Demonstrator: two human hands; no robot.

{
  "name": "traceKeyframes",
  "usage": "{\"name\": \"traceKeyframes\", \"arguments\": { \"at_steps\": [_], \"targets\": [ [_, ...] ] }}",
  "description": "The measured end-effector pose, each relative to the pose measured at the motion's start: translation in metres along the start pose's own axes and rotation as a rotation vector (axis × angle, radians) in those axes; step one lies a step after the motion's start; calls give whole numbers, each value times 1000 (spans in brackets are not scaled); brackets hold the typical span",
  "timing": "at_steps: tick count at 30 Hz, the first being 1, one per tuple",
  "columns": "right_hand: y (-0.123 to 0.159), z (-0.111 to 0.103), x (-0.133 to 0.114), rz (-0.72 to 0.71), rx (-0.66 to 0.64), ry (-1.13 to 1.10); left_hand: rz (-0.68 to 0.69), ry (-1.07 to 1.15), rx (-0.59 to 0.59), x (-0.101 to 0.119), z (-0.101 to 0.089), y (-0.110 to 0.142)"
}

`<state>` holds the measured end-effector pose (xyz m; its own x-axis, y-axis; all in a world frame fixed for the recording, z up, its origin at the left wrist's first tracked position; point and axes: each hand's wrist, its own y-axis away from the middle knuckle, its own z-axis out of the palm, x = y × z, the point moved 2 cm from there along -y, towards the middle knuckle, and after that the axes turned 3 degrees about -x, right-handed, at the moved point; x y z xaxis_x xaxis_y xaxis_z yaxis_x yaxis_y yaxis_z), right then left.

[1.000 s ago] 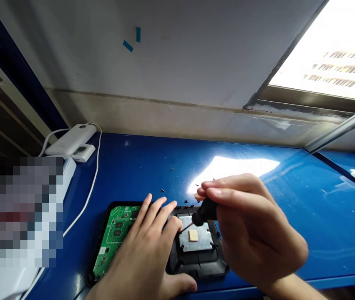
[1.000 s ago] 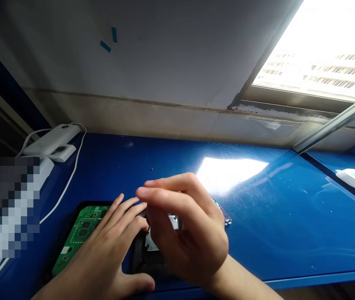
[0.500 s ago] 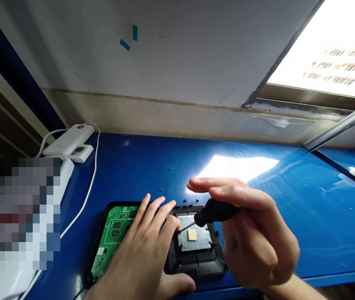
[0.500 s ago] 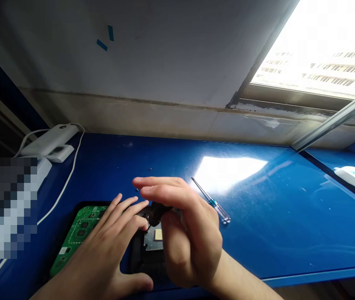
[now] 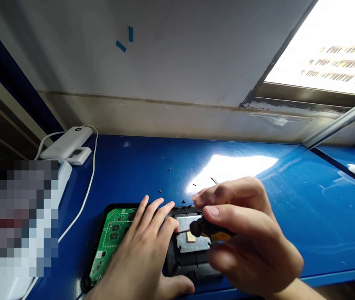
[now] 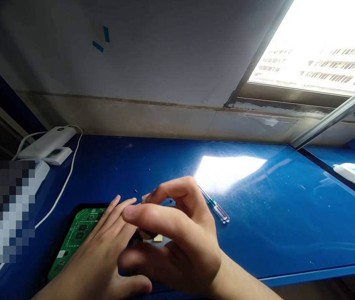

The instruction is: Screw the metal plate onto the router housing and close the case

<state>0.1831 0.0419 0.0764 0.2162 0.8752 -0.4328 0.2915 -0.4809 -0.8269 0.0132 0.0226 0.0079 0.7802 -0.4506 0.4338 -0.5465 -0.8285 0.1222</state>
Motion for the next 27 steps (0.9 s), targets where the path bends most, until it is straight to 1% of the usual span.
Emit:
{"name": "traceKeyframes", "arguments": {
  "at_steps": [2, 4, 6, 7, 9, 11, 13, 15, 17, 21, 23, 27],
  "targets": [
    [0, -1, 1, 8, -28, 31, 3, 6, 6, -1, 0, -1],
    [3, -1, 1, 44, -62, 0, 33, 16, 61, -2, 1, 0],
    [6, -2, 2, 75, -59, -59, 53, 23, 112, -3, 3, 1],
    [7, -3, 2, 71, -47, -76, 50, 28, 114, -3, 4, 1],
    [9, -4, 2, 45, -28, -61, 14, 29, 92, -2, 4, 1],
    [10, -6, 2, 25, -13, -18, -17, 15, 35, 0, 3, 0],
    [13, -8, 3, 43, 0, 10, -30, 1, -18, 2, 1, -2],
    [18, -11, 4, 60, 11, 11, -44, 0, -46, 3, -1, -3],
    [24, -15, 7, 68, 55, -10, -61, 9, -63, 2, -3, -4],
    [31, -24, 18, 69, 234, -40, -66, 30, -61, 0, -3, -2],
    [32, -28, 22, 80, 303, -37, -71, 38, -62, 1, -3, -1],
    [30, -33, 27, 125, 344, -40, -86, 46, -82, 2, -5, -2]
  ]
}}
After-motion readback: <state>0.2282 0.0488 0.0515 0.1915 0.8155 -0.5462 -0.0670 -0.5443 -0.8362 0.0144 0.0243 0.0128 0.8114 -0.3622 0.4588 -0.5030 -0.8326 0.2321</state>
